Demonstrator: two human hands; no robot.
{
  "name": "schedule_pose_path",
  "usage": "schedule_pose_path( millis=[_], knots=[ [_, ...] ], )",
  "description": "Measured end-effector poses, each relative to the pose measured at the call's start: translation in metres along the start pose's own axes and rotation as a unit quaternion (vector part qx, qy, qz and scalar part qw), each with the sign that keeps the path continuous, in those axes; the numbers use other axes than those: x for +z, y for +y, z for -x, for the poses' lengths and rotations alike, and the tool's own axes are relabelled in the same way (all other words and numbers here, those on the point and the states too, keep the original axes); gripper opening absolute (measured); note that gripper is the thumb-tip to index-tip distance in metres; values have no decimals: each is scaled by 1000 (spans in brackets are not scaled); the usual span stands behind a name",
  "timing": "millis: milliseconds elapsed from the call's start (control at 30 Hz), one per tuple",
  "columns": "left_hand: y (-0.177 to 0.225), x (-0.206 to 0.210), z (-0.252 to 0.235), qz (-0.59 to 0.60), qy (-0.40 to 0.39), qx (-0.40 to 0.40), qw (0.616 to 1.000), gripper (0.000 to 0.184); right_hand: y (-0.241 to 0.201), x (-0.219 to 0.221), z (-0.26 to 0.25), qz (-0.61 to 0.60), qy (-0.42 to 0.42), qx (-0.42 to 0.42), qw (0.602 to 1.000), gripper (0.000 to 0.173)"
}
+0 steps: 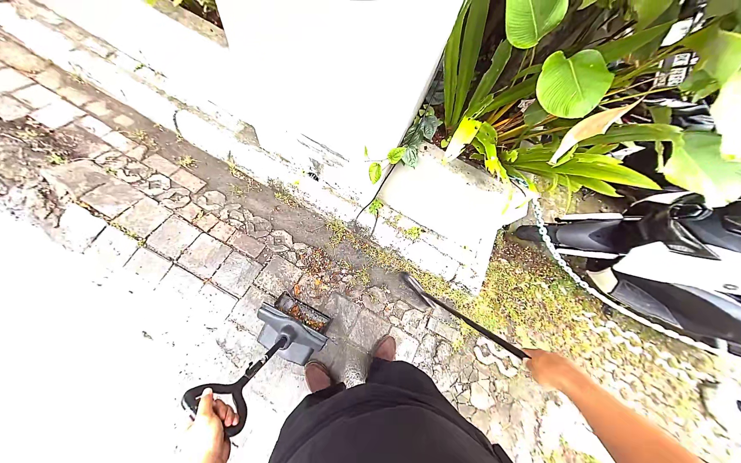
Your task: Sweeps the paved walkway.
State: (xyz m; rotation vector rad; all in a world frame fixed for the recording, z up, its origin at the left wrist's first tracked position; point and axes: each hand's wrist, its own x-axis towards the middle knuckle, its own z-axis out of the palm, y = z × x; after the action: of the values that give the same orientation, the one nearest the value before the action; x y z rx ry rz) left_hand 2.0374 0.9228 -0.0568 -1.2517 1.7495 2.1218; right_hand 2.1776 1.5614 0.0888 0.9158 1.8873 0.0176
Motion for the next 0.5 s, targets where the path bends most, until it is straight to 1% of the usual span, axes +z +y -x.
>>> schedule_pose_path(
  millis=[67, 100, 167, 233, 333, 400, 433, 500],
  knots=[
    [-2, 1, 0, 0, -10, -3, 1000, 46, -30, 22, -2, 10, -17, 20, 1000, 44],
    [-2, 4, -1, -1, -13, -3, 1000, 47, -46, 31, -3, 9, -27, 5, 1000, 45],
    [3, 7, -3, 0, -12, -8, 1000, 48, -76, 44, 2, 5, -41, -54, 998, 44],
    [6, 9, -5, 0, -10, -10, 1000, 47, -85, 51, 10, -25, -47, -105, 993, 47],
    [8, 13, -7, 7, -12, -10, 1000, 47, -64, 38, 19, -74, -42, -128, 988, 49],
    [7, 14, -7, 10, -13, -8, 1000, 49, -50, 18, 24, -46, -16, -122, 991, 49],
    [6, 14, -7, 11, -13, -8, 1000, 50, -54, 6, 28, -21, 9, -108, 994, 49],
    [6, 14, -7, 17, -12, -7, 1000, 48, -86, -10, 35, 15, 62, -65, 996, 49]
  ],
)
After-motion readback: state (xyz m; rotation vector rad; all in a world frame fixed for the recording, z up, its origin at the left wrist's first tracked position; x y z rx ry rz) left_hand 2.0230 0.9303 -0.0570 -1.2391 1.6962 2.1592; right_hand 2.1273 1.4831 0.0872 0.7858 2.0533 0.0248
